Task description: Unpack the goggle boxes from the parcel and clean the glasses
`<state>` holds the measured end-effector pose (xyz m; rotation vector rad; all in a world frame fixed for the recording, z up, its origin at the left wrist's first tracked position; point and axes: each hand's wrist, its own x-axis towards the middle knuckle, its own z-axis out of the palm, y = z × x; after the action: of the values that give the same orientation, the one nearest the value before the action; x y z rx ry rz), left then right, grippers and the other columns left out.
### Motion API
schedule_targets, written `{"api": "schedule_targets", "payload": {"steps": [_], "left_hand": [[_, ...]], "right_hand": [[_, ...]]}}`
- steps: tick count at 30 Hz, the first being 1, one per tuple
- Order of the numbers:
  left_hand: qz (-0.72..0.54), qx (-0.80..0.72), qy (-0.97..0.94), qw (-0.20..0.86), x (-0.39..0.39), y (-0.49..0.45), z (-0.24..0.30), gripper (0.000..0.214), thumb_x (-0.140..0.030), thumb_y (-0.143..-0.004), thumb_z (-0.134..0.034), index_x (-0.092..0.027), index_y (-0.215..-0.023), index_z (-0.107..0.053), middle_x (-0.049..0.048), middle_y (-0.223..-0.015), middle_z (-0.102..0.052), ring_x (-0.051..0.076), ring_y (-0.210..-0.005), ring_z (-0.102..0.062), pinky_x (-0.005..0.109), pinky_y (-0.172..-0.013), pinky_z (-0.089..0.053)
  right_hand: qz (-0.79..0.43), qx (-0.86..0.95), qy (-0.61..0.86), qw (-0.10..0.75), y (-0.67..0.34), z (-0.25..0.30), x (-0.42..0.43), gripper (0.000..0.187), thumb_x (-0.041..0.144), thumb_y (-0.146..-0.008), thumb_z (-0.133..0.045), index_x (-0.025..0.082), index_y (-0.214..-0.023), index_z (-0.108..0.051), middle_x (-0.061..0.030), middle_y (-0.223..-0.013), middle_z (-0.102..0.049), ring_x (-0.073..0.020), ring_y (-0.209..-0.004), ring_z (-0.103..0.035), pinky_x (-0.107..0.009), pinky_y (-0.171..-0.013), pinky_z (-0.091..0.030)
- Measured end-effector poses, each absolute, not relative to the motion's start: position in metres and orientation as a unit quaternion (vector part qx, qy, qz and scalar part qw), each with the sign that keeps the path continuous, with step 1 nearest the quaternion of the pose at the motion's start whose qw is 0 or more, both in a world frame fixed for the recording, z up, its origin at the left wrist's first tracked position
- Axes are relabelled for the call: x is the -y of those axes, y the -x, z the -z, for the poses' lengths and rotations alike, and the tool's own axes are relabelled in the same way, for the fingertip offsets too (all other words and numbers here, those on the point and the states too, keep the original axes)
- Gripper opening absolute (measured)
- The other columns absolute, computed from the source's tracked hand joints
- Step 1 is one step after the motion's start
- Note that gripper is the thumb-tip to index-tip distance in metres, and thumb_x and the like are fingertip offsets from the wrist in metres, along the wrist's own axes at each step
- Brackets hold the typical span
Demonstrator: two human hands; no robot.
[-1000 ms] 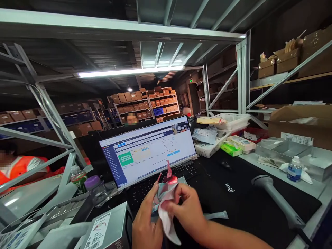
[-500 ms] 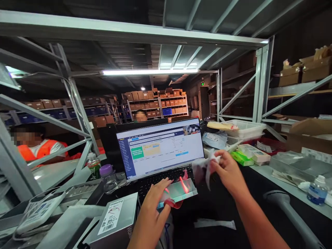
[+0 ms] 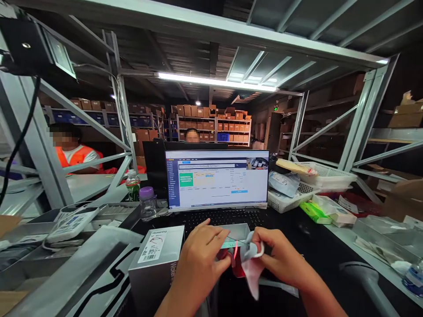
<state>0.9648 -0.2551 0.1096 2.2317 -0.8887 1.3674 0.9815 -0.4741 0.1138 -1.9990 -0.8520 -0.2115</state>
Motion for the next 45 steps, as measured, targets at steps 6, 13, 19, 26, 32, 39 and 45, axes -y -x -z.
{"api": "schedule_targets", "payload": {"steps": [6,13,19,26,32,39,45], "left_hand": [[-0.505,0.375,-0.763,0.148,0.263,-0.959,-0.111,0.041,0.004,-0.076,-0.046,-0.016,-0.107,-0.065,0.0051,-0.093,-0.075,0.019,-0.086,-0.071,0.048,-0.099,-0.058],[-0.453,0.340,-0.788,0.242,0.252,-0.962,-0.112,0.039,-0.002,-0.072,-0.058,-0.021,-0.105,-0.065,0.0023,-0.096,-0.073,0.018,-0.087,-0.069,0.052,-0.103,-0.055],[-0.461,0.368,-0.789,0.174,0.266,-0.962,-0.107,0.025,-0.002,-0.084,-0.053,-0.016,-0.101,-0.065,0.0015,-0.082,-0.070,0.015,-0.077,-0.066,0.051,-0.104,-0.055],[-0.438,0.384,-0.789,0.193,0.259,-0.962,-0.110,0.030,-0.003,-0.082,-0.058,-0.019,-0.107,-0.066,0.0016,-0.095,-0.075,0.016,-0.087,-0.069,0.050,-0.108,-0.052],[-0.441,0.374,-0.791,0.199,0.258,-0.968,-0.106,0.031,-0.001,-0.079,-0.060,-0.017,-0.105,-0.066,0.0016,-0.089,-0.073,0.017,-0.081,-0.068,0.054,-0.105,-0.054],[-0.456,0.400,-0.777,0.167,0.264,-0.967,-0.104,0.032,0.003,-0.081,-0.055,-0.015,-0.107,-0.065,0.0042,-0.094,-0.075,0.018,-0.085,-0.069,0.051,-0.103,-0.056],[-0.428,0.386,-0.784,0.230,0.254,-0.972,-0.106,0.041,0.003,-0.076,-0.059,-0.019,-0.111,-0.064,0.0004,-0.096,-0.075,0.016,-0.086,-0.069,0.056,-0.103,-0.054]], "right_hand": [[0.179,0.297,0.835,0.427,-0.971,-0.097,0.445,0.021,0.007,-0.070,-0.058,0.022,-0.067,-0.045,0.0066,-0.058,-0.045,-0.0109,-0.053,-0.034,-0.024,-0.054,-0.023],[-0.037,0.404,0.822,0.400,-0.982,-0.130,0.499,0.023,0.002,-0.069,-0.053,0.021,-0.065,-0.041,0.0085,-0.060,-0.042,-0.0096,-0.058,-0.033,-0.022,-0.055,-0.024],[0.088,0.276,0.853,0.434,-0.970,-0.112,0.462,0.021,0.005,-0.070,-0.052,0.023,-0.069,-0.041,0.0067,-0.062,-0.045,-0.0123,-0.060,-0.034,-0.023,-0.055,-0.024],[0.017,0.332,0.837,0.435,-0.976,-0.119,0.479,0.022,0.003,-0.069,-0.050,0.022,-0.067,-0.038,0.0074,-0.061,-0.039,-0.0112,-0.060,-0.031,-0.023,-0.055,-0.023],[0.000,0.305,0.820,0.484,-0.987,-0.118,0.483,0.021,0.007,-0.066,-0.054,0.021,-0.062,-0.038,0.0066,-0.061,-0.041,-0.0113,-0.062,-0.032,-0.023,-0.055,-0.024],[0.080,0.259,0.825,0.497,-0.977,-0.115,0.460,0.019,0.006,-0.067,-0.054,0.020,-0.064,-0.042,0.0068,-0.061,-0.044,-0.0112,-0.061,-0.034,-0.023,-0.055,-0.025],[-0.062,0.306,0.796,0.519,-0.998,-0.121,0.493,0.025,0.011,-0.066,-0.065,0.020,-0.063,-0.042,0.0076,-0.062,-0.039,-0.0102,-0.062,-0.032,-0.023,-0.054,-0.024]]}}
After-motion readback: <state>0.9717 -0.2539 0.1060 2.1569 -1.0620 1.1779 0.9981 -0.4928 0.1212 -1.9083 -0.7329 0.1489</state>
